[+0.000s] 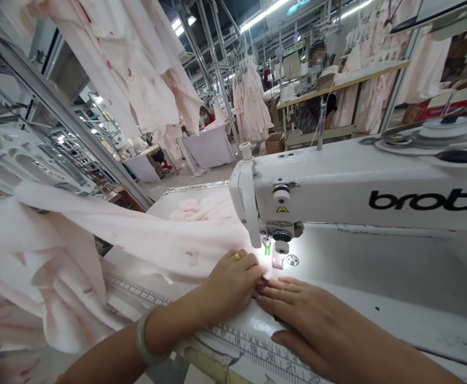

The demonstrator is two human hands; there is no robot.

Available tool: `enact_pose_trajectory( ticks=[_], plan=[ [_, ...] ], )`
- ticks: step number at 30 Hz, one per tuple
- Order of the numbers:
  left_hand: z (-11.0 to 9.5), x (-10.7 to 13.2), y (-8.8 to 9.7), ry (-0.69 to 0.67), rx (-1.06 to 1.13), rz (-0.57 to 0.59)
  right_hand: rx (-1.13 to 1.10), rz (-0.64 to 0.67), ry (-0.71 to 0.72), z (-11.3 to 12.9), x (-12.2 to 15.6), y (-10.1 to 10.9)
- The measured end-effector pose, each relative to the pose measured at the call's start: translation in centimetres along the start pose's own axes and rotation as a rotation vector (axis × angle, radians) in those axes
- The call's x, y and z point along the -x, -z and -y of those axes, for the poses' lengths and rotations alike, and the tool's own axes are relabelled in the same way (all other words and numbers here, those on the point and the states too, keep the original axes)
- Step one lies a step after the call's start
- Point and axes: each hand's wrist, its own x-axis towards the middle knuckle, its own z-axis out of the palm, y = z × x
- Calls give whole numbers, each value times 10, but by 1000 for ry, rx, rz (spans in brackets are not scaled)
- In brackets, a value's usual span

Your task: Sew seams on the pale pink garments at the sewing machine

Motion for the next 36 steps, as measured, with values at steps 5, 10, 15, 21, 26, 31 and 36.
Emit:
enact_pose_trajectory(
  ticks=[5, 10, 15, 21, 26, 31, 36],
  plan=[
    [4, -2, 4, -11, 56, -10, -90, 1, -46, -4, -2, 4],
    [4, 5, -1, 11, 98, -77, -145, -23, -133, -14, -9, 17],
    [7, 8, -6, -37, 18, -122, -209, 16, -219, -24, -12, 20],
    [8, 7, -6, -19, 114, -143, -203, 55, -189, -20, -15, 16],
    [4, 0, -3, 60, 329, -151, -234, 76, -220, -16, -18, 16],
    [4, 0, -7, 45, 308, -83, -211, 74, -222, -15, -14, 14],
    [4, 4, -12, 38, 309, -129, -200, 79, -203, -13, -13, 13]
  ],
)
